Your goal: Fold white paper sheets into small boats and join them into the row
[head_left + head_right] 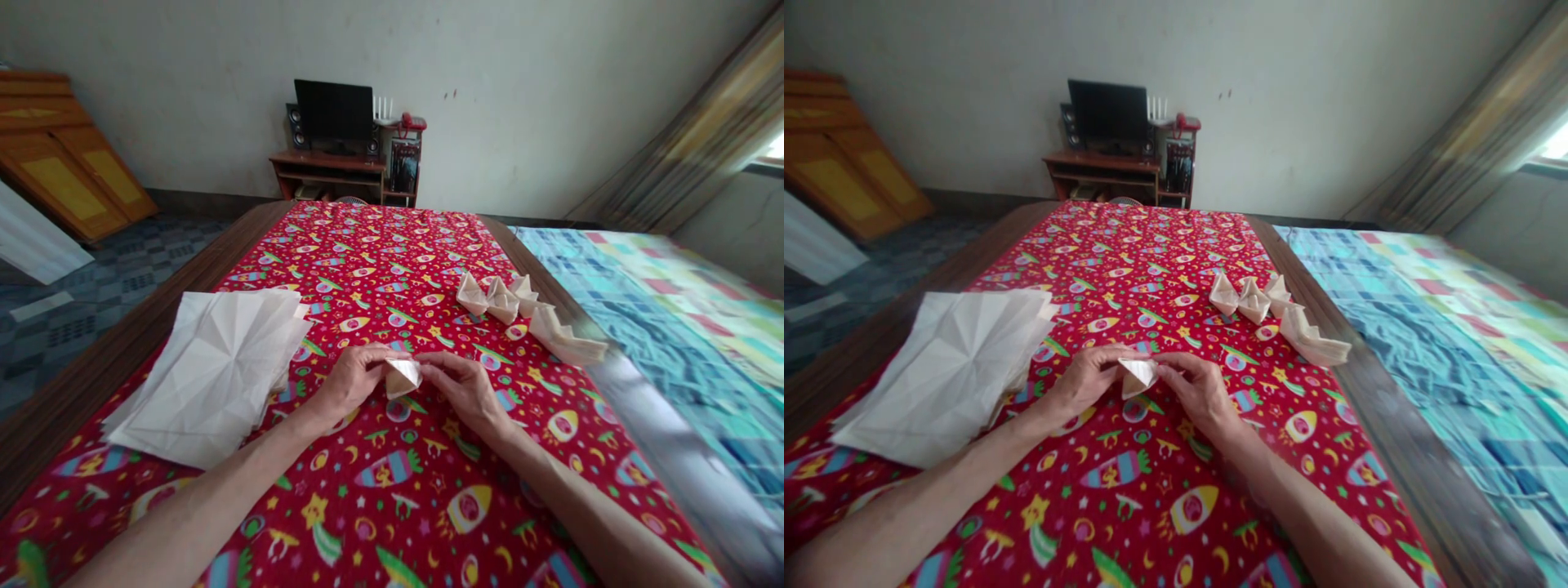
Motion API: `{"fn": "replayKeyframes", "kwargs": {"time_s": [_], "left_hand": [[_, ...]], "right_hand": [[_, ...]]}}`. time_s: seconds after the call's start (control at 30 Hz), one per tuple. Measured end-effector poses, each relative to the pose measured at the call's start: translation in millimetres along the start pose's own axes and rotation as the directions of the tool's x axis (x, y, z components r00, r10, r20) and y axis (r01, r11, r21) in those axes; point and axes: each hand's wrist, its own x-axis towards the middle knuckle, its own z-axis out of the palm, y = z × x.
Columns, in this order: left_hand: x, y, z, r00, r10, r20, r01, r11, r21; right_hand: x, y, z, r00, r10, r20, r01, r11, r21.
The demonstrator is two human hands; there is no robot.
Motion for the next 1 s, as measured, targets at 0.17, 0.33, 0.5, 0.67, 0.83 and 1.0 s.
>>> {"fn": "replayKeyframes", "kwargs": {"time_s": [0.17,0.33,0.5,0.67,0.83,1.0], "left_hand": [[-1,-1,1.2,0.999,-0.031,0.02,0.032,0.999,-0.043],[0,-4,1.1,0.999,-0.017,0.045,0.019,0.999,-0.04],[1,-5,1.0,0.997,0.004,0.079,0.001,0.998,-0.058],[1,1,1.4,0.996,-0.046,0.081,0.05,0.998,-0.044],[3,5,-1.7,0.98,-0.183,0.072,0.188,0.98,-0.064],[3,6,-4.5,0.971,-0.224,0.088,0.23,0.97,-0.072]], "right_hand": [[0,-4,1,0.991,0.087,0.104,-0.102,0.983,0.152],[0,-9,-3,0.981,0.064,0.186,-0.069,0.997,0.026],[-2,-17,-6,0.973,-0.062,0.223,0.103,0.978,-0.179],[-2,-17,-5,0.973,-0.115,0.203,0.164,0.955,-0.248],[-4,-19,-5,0.976,-0.214,0.037,0.214,0.917,-0.337],[-6,-29,-10,0.872,-0.462,0.16,0.48,0.748,-0.459]]}}
